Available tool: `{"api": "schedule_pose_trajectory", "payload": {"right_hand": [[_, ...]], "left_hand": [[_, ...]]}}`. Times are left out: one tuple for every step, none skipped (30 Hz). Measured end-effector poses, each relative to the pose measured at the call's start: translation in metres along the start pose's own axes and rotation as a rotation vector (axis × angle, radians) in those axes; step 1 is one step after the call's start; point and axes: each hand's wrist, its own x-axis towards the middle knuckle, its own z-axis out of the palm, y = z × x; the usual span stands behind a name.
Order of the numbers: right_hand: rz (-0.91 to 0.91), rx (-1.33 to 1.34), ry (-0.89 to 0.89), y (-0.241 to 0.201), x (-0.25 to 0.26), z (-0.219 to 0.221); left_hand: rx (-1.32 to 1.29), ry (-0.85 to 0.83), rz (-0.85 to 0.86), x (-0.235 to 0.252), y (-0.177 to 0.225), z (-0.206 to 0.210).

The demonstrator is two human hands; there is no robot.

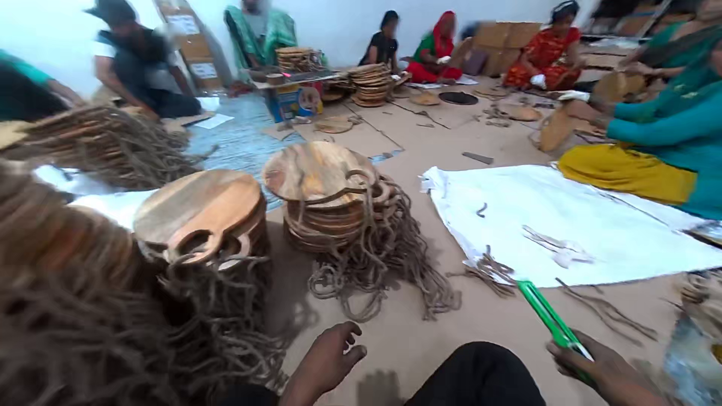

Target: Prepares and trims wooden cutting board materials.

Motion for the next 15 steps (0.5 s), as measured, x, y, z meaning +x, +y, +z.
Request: {"api": "schedule_pose_trajectory", "payload": {"right_hand": [[-0.073, 0.073, -0.06, -0.02, 0.023, 0.029], [-0.129, 0.109, -0.115, -0.045, 0.04, 0.061], [-0.172, 0.122, -0.156, -0.075, 0.051, 0.091], [-0.218, 0.114, -0.167, -0.108, 0.06, 0.118], [-0.274, 0.1, -0.163, -0.14, 0.068, 0.141], [-0.348, 0.086, -0.137, -0.17, 0.079, 0.16], [-0.447, 0.042, -0.086, -0.198, 0.091, 0.176], [-0.551, -0.022, -0.021, -0.226, 0.1, 0.19], [-0.666, -0.101, 0.057, -0.252, 0.106, 0.201], [-0.784, -0.22, 0.141, -0.275, 0.112, 0.209], [-0.881, -0.379, 0.207, -0.293, 0.119, 0.215], [-0.947, -0.519, 0.234, -0.306, 0.129, 0.221], [-0.963, -0.609, 0.214, -0.314, 0.139, 0.229], [-0.936, -0.653, 0.174, -0.318, 0.149, 0.24], [-0.893, -0.679, 0.139, -0.318, 0.154, 0.251]], "left_hand": [[0.058, 0.009, -0.089, -0.002, -0.005, 0.005], [0.127, -0.011, -0.173, -0.007, -0.006, 0.011], [0.174, -0.053, -0.227, -0.014, -0.005, 0.017], [0.185, -0.096, -0.232, -0.021, -0.004, 0.022], [0.172, -0.144, -0.197, -0.025, -0.003, 0.025], [0.15, -0.183, -0.142, -0.026, -0.003, 0.026], [0.138, -0.198, -0.086, -0.025, -0.002, 0.027], [0.136, -0.188, -0.04, -0.023, 0.0, 0.027], [0.138, -0.171, -0.008, -0.02, 0.001, 0.027], [0.136, -0.153, 0.016, -0.015, 0.001, 0.026], [0.131, -0.138, 0.026, -0.009, 0.001, 0.024], [0.124, -0.123, 0.027, -0.003, -0.001, 0.021], [0.118, -0.103, 0.01, 0.001, -0.003, 0.019], [0.118, -0.079, -0.016, 0.003, -0.007, 0.018], [0.123, -0.062, -0.047, 0.004, -0.011, 0.017]]}}
